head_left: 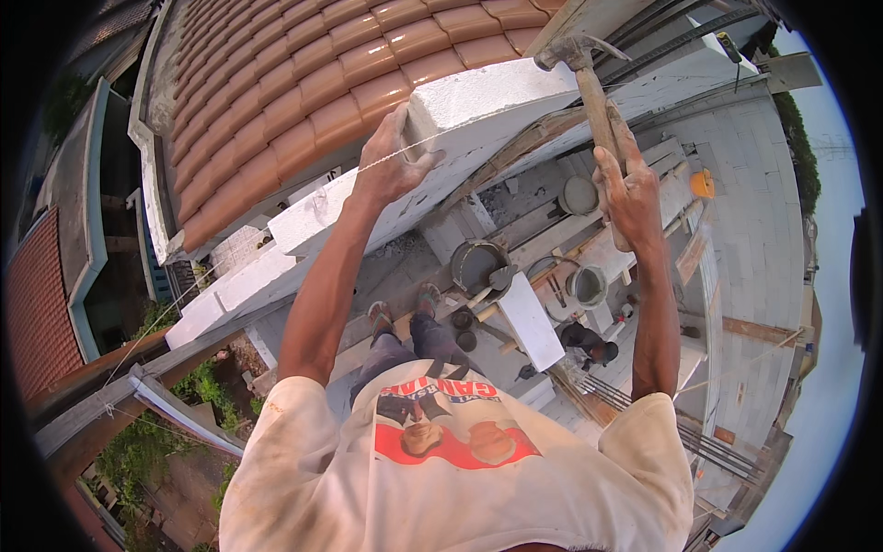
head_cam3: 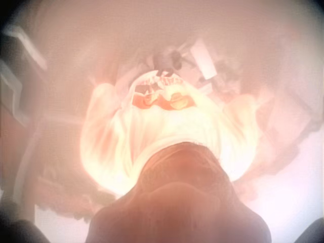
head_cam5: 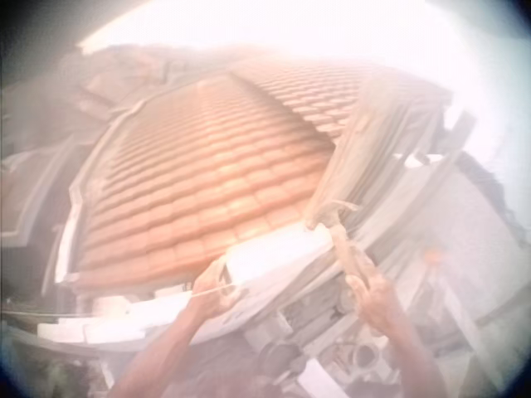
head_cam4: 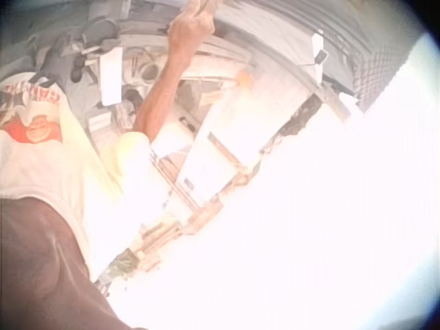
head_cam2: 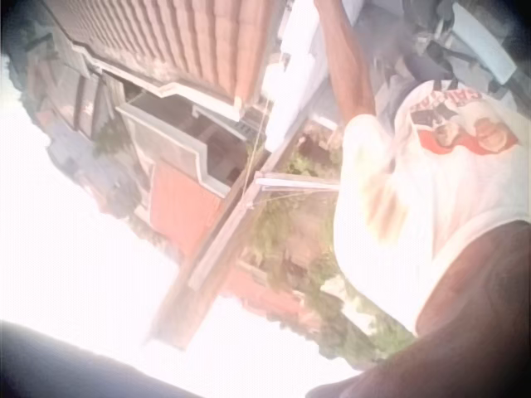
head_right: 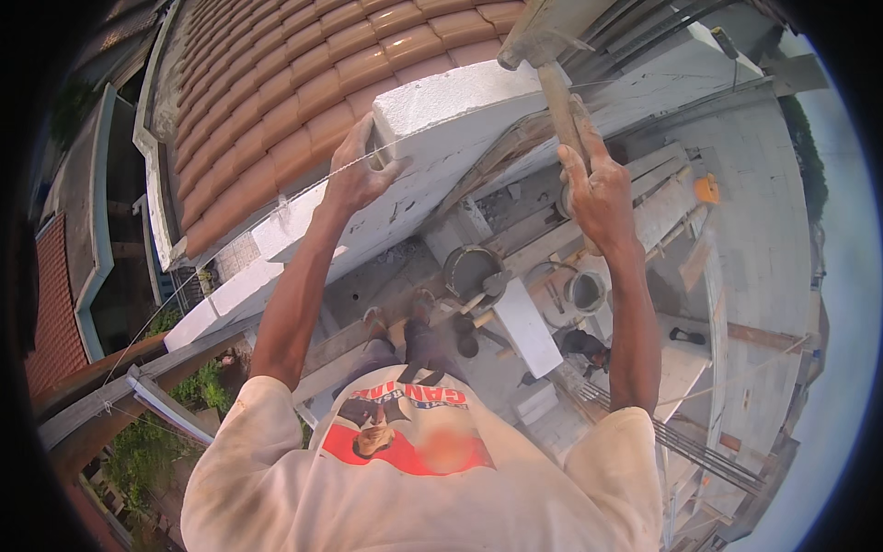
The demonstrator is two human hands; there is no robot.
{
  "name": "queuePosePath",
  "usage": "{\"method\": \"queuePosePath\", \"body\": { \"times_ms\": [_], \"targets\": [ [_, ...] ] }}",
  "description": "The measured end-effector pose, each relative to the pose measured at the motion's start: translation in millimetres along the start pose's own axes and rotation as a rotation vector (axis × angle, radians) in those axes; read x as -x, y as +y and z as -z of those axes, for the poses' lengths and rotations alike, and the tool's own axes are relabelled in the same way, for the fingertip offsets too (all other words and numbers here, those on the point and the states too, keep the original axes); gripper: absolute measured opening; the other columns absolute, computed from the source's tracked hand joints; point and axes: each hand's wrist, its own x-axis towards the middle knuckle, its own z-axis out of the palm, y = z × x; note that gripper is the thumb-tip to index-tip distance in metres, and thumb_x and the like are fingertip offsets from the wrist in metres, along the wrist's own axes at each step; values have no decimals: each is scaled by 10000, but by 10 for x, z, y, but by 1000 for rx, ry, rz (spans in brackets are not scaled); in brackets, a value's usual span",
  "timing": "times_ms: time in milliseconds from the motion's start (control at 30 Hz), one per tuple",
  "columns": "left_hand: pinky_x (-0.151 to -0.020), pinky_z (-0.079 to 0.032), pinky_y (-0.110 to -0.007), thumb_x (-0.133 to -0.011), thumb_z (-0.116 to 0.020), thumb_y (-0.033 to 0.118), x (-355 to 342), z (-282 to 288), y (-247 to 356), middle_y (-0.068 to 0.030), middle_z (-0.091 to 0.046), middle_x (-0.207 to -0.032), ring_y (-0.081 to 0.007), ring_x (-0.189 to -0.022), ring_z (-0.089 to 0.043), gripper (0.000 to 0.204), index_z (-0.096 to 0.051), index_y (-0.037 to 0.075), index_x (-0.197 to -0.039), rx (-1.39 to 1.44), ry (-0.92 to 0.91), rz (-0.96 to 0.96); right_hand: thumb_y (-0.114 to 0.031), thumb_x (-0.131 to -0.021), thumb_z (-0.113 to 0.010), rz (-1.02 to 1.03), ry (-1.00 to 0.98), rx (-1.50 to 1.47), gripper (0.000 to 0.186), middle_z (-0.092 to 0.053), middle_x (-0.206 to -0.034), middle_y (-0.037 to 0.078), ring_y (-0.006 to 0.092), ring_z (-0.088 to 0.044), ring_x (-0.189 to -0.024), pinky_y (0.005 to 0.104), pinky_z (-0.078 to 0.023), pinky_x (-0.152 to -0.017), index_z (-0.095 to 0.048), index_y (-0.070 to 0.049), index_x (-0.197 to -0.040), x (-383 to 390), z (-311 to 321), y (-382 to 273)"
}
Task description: The person applies mortar to a wall using a trowel and places white rectangular tiles onto the surface. They use a hammer to tap the tiles into position and a tape measure to check alignment. The person works on a rooftop, handling tiles and tools to construct a tiled wall section.
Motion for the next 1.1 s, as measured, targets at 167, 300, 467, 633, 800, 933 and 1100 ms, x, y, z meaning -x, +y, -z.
{"method": "queuePosePath", "body": {
  "times_ms": [167,300,467,633,800,933,1100],
  "targets": [
    [-1017,-542,-449,-738,-882,273,-5,-67,-6,-241,-600,-1334,-387,-1198,-633,900,-436,-27,-1459,30,12,-21,-298,-1051,-604,305,159,131,550,-581,-698,36,91,-526,-526,297,-438,-470,-465,-75,-1533,-98,-10,353],
    [-1034,-526,-435,-756,-876,264,7,-11,-12,-246,-618,-1336,-372,-1209,-641,873,-454,-34,-1460,43,14,1,-300,-1041,-619,68,55,96,541,-566,-663,72,129,-519,-503,322,-443,-472,-495,-32,-1495,-114,154,276],
    [-1034,-518,-426,-752,-879,262,4,-54,39,-246,-638,-1323,-360,-1206,-650,868,-469,-25,-1462,103,6,-1,-282,-1047,-604,217,90,205,529,-549,-627,111,162,-531,-523,359,-455,-517,-487,-31,-1498,-56,88,348],
    [-984,-549,-431,-721,-912,262,-6,-37,-33,-242,-625,-1298,-381,-1150,-659,898,-459,-47,-1432,46,21,-50,-252,-1049,-588,240,82,112,525,-570,-660,179,230,-523,-575,397,-462,-590,-468,-49,-1517,2,80,118],
    [-985,-548,-439,-743,-899,259,-12,-58,-46,-251,-627,-1297,-364,-1151,-662,872,-460,-44,-1433,66,4,5,-238,-1051,-580,118,-69,198,529,-596,-710,233,266,-566,-626,421,-483,-645,-455,-57,-1532,87,198,-46],
    [-993,-542,-437,-754,-887,270,-11,-126,107,-252,-628,-1302,-376,-1169,-654,876,-453,-47,-1445,42,-43,51,-225,-1043,-590,193,15,157,563,-628,-753,244,282,-599,-635,437,-502,-664,-420,-70,-1557,165,23,314],
    [-1098,-450,-432,-815,-824,238,41,-94,35,-298,-561,-1396,-383,-1301,-576,882,-378,-83,-1505,22,-12,-12,-233,-1002,-615,169,134,61,491,-678,-824,286,396,-703,-761,475,-532,-713,-524,-15,-1432,571,-64,327]
  ]
}}
